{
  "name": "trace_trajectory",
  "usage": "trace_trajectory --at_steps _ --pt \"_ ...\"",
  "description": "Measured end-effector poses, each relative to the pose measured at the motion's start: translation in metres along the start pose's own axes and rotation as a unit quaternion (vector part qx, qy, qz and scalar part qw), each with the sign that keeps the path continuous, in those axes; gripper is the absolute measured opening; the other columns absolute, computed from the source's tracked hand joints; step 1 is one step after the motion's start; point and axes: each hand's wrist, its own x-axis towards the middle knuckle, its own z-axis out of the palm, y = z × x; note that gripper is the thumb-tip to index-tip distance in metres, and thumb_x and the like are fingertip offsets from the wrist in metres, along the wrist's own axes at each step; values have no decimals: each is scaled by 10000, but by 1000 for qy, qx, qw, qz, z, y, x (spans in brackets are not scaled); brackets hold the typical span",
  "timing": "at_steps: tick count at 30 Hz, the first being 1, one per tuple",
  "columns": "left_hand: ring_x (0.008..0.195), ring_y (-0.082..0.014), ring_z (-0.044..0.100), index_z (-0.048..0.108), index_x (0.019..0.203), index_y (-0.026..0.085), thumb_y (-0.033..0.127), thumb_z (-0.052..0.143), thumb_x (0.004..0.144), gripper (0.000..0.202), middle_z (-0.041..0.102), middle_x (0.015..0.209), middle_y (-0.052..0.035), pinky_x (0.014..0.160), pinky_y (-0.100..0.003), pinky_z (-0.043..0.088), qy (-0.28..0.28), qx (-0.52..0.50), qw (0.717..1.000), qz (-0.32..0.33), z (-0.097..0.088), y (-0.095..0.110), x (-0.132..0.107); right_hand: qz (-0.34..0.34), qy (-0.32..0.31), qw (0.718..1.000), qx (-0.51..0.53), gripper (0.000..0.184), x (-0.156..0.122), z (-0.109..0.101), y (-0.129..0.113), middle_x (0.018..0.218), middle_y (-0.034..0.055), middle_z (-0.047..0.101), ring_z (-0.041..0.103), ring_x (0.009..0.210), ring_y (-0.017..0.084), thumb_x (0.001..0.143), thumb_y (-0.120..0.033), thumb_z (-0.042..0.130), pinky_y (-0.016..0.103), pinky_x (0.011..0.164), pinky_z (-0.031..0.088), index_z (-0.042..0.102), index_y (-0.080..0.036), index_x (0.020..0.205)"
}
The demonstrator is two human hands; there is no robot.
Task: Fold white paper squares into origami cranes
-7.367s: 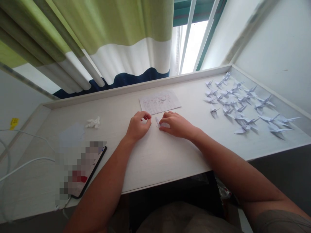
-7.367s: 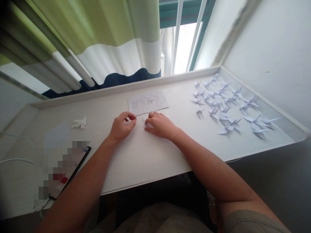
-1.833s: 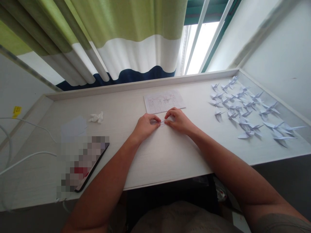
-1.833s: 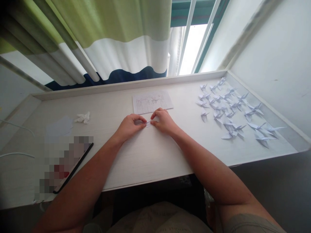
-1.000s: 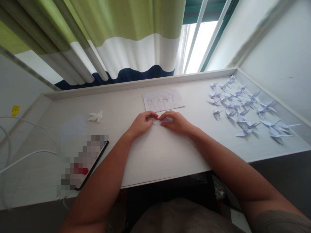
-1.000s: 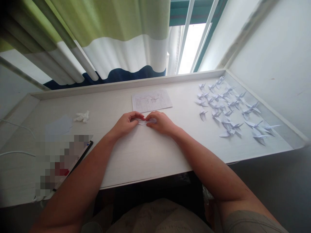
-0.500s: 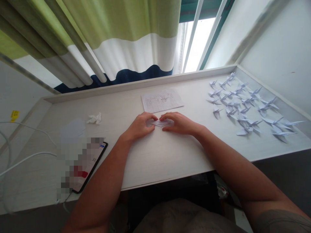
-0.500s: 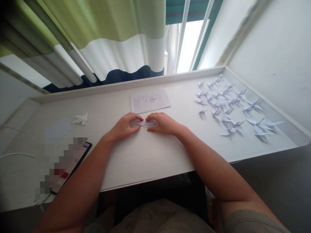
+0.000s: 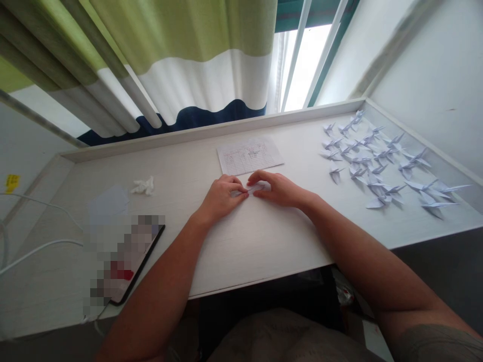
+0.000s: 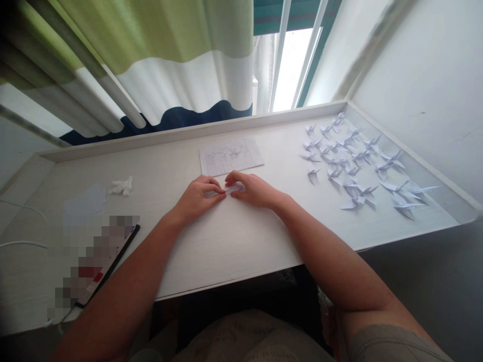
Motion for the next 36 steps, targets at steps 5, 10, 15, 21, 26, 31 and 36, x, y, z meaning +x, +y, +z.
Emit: trace_trajectory --at_steps 5,10,15,21,26,31,36 --pt "1018 -265 685 823 996 259 260 730 954 102 784 1015 -50 946 -438 531 0 48 999 21 -1 3 0 -29 -14 999 -9 240 0 -1 3 1188 61 821 766 1090 249 933 -178 671 412 1000 576 797 -237 1129" --pt "1026 -270 682 778 970 224 233 641 991 138 783 1019 -70 944 -442 538 11 63 998 28 -1 9 -1 -99 -47 991 -82 235 1 -3 5 1314 71 791 739 1202 271 939 -201 715 430 1074 542 832 -249 1138" --pt "1154 -274 680 734 1091 228 175 688 904 200 774 1141 -70 1038 -444 528 -4 28 998 64 -8 9 -3 -129 -29 982 -136 190 3 1 4 1146 91 820 736 1047 247 1035 -238 631 411 973 524 819 -216 1048" --pt "1076 -257 723 744 1089 241 328 734 935 177 786 1127 -60 1030 -437 537 -6 -30 999 21 -7 2 -3 -82 1 989 -123 241 4 5 2 1057 107 813 708 977 240 1050 -226 563 382 896 508 801 -193 1037" --pt "893 -217 730 772 1013 222 401 677 971 207 802 980 -51 864 -359 569 63 -145 986 -47 3 1 -2 0 64 997 38 312 4 7 -2 994 79 816 700 897 213 1043 -391 568 351 825 511 801 -186 1017" --pt "841 -211 697 745 950 205 407 680 958 213 770 904 -51 789 -344 555 51 -194 974 -100 8 2 0 23 73 993 88 210 7 11 -1 969 69 797 681 886 208 925 -378 707 354 838 510 798 -192 963" --pt "1088 -272 617 727 897 215 292 693 958 104 720 1015 -79 1008 -439 519 26 -48 996 -67 11 3 1 6 61 998 10 149 10 13 -1 963 87 741 656 938 226 862 -310 773 366 880 495 765 -188 778"
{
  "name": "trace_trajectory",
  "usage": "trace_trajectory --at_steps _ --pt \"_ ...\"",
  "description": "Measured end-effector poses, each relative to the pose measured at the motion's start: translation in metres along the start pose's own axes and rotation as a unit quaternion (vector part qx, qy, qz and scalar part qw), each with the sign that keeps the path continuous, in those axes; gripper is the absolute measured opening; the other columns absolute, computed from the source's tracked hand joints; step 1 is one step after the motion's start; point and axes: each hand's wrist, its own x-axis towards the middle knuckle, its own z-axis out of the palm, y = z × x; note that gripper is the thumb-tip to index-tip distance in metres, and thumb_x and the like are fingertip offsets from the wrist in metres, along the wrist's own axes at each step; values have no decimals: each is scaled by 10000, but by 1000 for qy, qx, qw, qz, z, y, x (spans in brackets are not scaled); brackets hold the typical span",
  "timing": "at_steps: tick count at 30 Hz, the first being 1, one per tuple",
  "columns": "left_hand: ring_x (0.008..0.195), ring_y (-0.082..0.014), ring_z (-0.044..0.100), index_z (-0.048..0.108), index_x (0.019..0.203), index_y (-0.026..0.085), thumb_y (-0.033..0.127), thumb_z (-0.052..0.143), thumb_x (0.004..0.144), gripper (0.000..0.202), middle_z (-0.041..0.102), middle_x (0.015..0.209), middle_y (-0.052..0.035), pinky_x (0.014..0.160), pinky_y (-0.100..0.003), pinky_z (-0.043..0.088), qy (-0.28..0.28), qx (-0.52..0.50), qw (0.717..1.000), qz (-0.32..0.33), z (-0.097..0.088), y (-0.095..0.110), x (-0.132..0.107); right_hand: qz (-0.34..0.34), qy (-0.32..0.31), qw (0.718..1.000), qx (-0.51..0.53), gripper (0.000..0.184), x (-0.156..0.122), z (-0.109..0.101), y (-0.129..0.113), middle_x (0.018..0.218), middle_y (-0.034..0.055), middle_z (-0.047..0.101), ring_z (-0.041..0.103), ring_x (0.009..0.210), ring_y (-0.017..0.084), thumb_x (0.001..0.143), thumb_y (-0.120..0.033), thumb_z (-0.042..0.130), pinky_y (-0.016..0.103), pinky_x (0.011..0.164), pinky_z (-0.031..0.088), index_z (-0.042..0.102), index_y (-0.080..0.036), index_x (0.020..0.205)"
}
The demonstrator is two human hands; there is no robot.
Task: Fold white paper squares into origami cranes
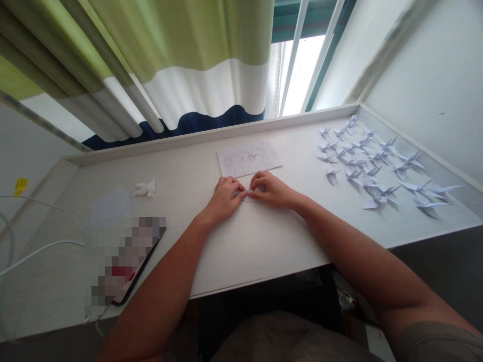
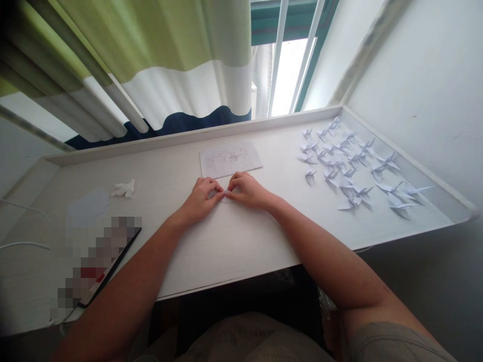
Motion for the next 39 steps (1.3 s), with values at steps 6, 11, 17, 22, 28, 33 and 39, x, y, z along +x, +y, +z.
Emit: trace_trajectory --at_steps 6,11,17,22,28,33,39 --pt "1077 -276 602 676 992 215 238 744 926 98 710 1038 -78 1005 -450 514 69 76 995 19 -2 5 0 101 8 995 -17 84 0 -1 -7 732 17 697 597 697 158 849 -173 689 290 676 425 745 -174 787" --pt "923 -247 661 681 976 222 295 688 968 73 705 901 -47 881 -413 540 52 60 997 21 -6 13 -3 131 50 990 -4 77 0 1 -13 722 3 730 617 661 150 838 -166 688 270 647 426 740 -171 895" --pt "1118 -337 651 729 1038 246 509 873 807 378 750 1112 -77 977 -492 506 -37 144 987 61 -6 21 -6 136 53 987 -71 160 -2 -3 -23 685 40 748 635 659 175 815 -152 652 290 619 412 723 -178 675" --pt "1168 -345 662 731 1050 235 425 818 857 285 763 1194 -87 997 -500 483 -52 160 984 58 -10 25 -7 118 9 990 -81 153 -5 -7 -23 729 43 765 648 683 174 818 -139 647 288 639 422 772 -171 735" --pt "1286 -324 664 744 1011 258 279 747 858 154 773 1331 -48 1127 -530 391 -69 158 980 96 -18 26 -9 93 -28 992 -84 162 -6 -6 -16 697 12 718 602 650 148 858 -160 669 278 640 402 829 -187 866" --pt "1317 -326 655 777 913 254 365 703 961 141 803 1273 -43 1123 -540 393 -63 172 978 99 -21 24 -7 -11 -50 992 -112 132 -7 -8 -6 927 73 763 651 887 226 909 -223 726 350 822 476 858 -221 918" --pt "1179 -278 718 816 989 274 271 669 977 148 825 1165 -32 1084 -496 443 -89 151 976 129 -29 14 -3 -106 -74 983 -132 136 -7 -13 -1 1167 77 791 646 1129 290 970 -237 722 453 1008 461 853 -269 993"
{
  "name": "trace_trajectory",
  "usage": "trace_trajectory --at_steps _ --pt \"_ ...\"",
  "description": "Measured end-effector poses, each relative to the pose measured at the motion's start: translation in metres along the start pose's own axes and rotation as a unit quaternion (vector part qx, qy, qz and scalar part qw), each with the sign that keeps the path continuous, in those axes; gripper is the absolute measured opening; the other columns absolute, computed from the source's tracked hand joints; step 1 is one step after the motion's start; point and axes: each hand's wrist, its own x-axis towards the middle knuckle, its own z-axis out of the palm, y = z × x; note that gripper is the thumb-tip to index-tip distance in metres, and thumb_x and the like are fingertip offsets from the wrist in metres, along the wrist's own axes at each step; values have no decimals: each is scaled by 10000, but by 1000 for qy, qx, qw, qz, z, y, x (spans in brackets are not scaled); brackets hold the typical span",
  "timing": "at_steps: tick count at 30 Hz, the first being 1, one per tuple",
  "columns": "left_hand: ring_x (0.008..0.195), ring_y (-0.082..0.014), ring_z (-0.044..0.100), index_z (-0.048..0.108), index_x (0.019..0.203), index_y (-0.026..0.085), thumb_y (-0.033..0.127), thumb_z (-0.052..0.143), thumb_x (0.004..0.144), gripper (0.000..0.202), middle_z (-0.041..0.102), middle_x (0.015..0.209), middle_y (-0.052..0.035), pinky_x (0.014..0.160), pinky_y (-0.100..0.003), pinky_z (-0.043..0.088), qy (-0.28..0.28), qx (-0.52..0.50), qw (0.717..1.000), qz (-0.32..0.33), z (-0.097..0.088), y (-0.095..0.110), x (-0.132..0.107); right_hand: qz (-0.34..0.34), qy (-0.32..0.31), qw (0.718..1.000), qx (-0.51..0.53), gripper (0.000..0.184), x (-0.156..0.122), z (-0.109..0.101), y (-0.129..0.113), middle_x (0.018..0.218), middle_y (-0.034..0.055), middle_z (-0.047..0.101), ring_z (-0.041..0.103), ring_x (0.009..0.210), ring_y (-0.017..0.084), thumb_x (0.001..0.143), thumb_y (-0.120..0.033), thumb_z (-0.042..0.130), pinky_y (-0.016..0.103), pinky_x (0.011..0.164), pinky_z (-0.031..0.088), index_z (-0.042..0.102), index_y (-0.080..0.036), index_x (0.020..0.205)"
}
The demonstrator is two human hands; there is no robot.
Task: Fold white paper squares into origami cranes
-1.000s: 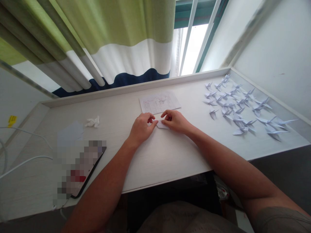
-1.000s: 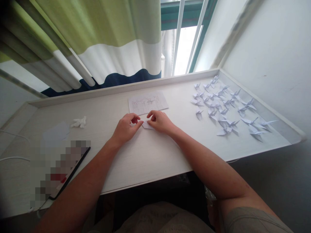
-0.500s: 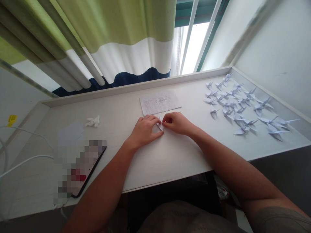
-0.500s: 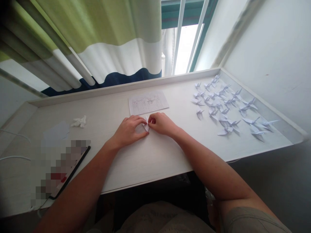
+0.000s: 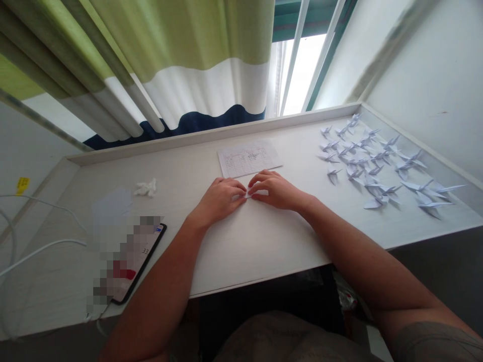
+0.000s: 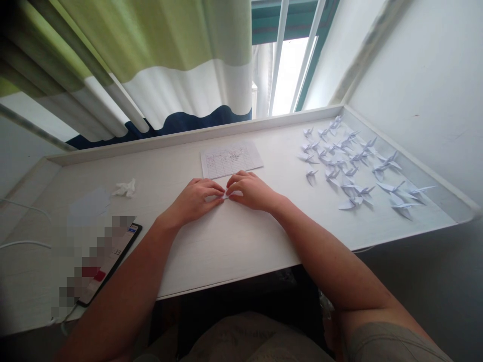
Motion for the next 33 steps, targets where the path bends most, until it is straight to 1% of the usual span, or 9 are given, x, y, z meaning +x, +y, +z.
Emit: trace_trajectory --at_steps 3,6,9,12,15,19,23,28,33 --pt "1187 -275 733 821 1017 300 252 673 963 164 836 1148 -15 1103 -495 443 6 -20 1000 6 -1 -5 -1 -7 -14 1000 12 148 1 -1 0 1087 72 802 675 1024 258 989 -244 703 421 957 479 849 -259 1004" --pt "1207 -280 732 826 941 299 242 654 963 182 841 1138 -10 1112 -501 438 7 -4 1000 8 -1 -5 -2 -9 -18 1000 0 149 1 1 0 1080 72 802 672 1000 250 993 -243 700 410 945 477 849 -249 982" --pt "1210 -289 728 820 913 284 292 684 956 143 837 1156 -12 1122 -511 414 8 16 1000 0 -2 -2 -2 -11 -20 1000 -15 158 2 4 -2 1055 79 794 663 971 241 1003 -241 693 393 921 481 846 -235 962" --pt "1195 -284 731 816 915 285 307 714 944 108 842 1111 -11 1129 -504 398 9 19 1000 -11 -2 0 -1 -11 -13 1000 -12 179 1 7 -3 1006 87 779 652 946 239 1015 -245 677 373 869 494 839 -223 941" --pt "1206 -273 726 817 917 300 281 687 961 139 843 1083 -5 1136 -491 395 8 11 1000 -9 -2 -2 0 -20 -15 1000 -2 180 0 8 -3 1027 84 778 649 958 236 1022 -261 671 364 864 501 839 -226 967" --pt "1200 -280 726 820 897 293 281 665 975 173 835 1126 -18 1128 -506 421 2 -15 1000 -4 1 -5 0 -24 -16 1000 7 173 0 7 -1 1064 82 783 651 951 234 1014 -266 679 381 893 499 842 -238 965" --pt "1191 -290 733 825 901 294 269 687 958 152 835 1107 -22 1137 -527 443 15 -42 999 -27 6 -8 1 -12 -6 999 29 177 1 8 -1 1042 83 782 653 943 230 1007 -254 675 374 894 496 823 -222 915" --pt "1168 -276 739 808 867 280 245 713 934 121 832 1054 -23 1107 -473 505 27 -89 994 -53 9 -9 2 27 12 998 51 144 4 12 0 1027 93 764 653 976 249 969 -228 687 395 913 500 793 -203 874" --pt "1116 -270 737 774 812 259 228 710 916 126 820 1020 -36 1064 -454 535 44 -125 988 -73 11 -7 3 74 39 994 75 139 6 17 2 1064 106 719 637 1058 272 926 -275 751 417 965 501 776 -199 813"
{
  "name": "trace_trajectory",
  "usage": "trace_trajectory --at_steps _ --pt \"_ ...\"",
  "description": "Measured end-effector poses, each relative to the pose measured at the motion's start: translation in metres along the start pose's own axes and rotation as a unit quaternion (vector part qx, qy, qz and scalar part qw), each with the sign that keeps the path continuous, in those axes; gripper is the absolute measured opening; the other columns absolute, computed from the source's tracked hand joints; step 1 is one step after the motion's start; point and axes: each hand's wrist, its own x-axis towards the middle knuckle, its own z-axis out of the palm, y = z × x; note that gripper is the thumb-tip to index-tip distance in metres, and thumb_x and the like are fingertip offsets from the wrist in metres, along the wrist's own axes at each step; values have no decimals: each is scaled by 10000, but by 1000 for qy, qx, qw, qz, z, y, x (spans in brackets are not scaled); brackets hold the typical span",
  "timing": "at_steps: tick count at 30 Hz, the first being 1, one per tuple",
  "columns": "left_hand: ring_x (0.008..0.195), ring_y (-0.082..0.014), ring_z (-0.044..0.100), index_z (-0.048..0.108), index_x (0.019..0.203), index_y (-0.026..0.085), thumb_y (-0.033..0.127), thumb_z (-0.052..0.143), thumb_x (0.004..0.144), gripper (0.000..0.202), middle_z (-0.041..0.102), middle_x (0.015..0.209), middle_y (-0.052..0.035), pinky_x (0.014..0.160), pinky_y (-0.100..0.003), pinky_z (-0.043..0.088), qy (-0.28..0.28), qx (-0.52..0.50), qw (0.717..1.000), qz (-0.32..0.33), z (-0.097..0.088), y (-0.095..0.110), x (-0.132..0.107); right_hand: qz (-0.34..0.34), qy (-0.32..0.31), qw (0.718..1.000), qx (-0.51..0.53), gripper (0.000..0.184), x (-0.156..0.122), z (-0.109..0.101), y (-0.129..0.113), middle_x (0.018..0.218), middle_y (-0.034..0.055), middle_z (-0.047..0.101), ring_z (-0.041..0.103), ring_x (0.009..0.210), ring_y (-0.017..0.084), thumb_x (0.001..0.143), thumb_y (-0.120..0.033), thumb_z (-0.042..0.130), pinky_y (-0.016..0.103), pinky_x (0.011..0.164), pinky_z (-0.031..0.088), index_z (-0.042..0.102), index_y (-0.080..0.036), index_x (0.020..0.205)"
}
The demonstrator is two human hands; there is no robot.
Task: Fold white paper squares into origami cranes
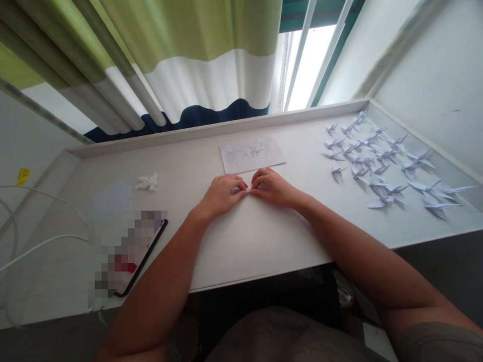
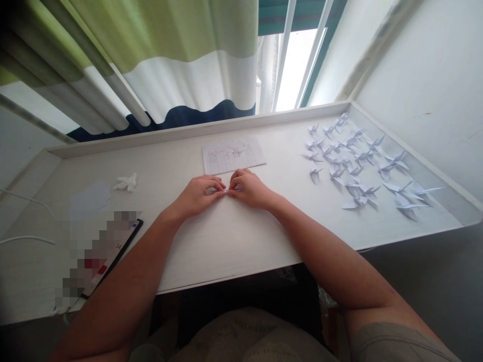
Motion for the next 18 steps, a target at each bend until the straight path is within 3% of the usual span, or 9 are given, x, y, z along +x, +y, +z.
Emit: trace_trajectory --at_steps 9,18 --pt "1094 -269 739 753 731 234 308 760 846 137 818 1054 -70 1050 -427 536 23 -99 993 -59 6 -2 0 68 20 997 41 144 0 3 -2 1161 106 663 599 1201 299 868 -328 831 454 1097 492 812 -217 779" --pt "1265 -322 692 764 686 215 283 805 741 96 819 997 -97 1106 -445 499 39 -180 973 -142 9 0 1 138 16 990 34 69 1 2 -14 1249 122 653 556 1303 340 841 -232 816 504 1160 463 831 -213 777"
